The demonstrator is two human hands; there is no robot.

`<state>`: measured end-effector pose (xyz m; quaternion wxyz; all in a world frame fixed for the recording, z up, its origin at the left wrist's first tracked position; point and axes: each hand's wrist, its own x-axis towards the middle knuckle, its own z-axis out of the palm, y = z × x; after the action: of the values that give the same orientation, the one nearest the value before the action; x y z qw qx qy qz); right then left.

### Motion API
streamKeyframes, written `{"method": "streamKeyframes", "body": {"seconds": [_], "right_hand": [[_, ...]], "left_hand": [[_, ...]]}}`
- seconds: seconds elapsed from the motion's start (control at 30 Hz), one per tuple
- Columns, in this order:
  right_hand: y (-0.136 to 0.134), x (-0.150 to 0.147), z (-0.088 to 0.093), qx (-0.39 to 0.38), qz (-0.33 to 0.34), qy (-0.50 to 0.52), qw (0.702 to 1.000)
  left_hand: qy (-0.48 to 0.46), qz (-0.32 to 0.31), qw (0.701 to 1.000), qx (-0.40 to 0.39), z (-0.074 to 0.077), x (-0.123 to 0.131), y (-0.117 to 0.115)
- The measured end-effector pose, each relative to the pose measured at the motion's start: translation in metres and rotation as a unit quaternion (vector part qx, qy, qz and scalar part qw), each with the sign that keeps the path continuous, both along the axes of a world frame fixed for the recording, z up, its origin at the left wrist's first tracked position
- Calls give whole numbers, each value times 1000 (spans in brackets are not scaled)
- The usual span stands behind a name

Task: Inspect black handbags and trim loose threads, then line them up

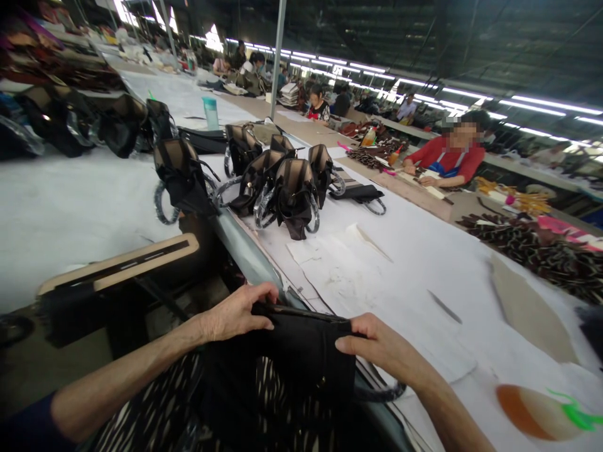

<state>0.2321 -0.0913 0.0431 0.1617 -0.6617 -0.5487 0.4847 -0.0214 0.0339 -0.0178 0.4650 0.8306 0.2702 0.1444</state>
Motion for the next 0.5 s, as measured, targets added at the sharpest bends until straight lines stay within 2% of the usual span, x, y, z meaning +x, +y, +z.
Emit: {"method": "streamKeyframes", "body": {"seconds": [0.07, 0.17, 0.5], "right_hand": [[-2, 3, 0, -13, 4, -3, 1000], [-3, 5, 0, -28, 11, -1, 1000], [-3, 7, -4, -31, 16, -3, 999]], "left_hand": [[-28, 11, 999, 32, -3, -1, -1], [-66, -27, 996, 63, -6, -2, 0], [-75, -43, 994, 74, -13, 2, 5]]}}
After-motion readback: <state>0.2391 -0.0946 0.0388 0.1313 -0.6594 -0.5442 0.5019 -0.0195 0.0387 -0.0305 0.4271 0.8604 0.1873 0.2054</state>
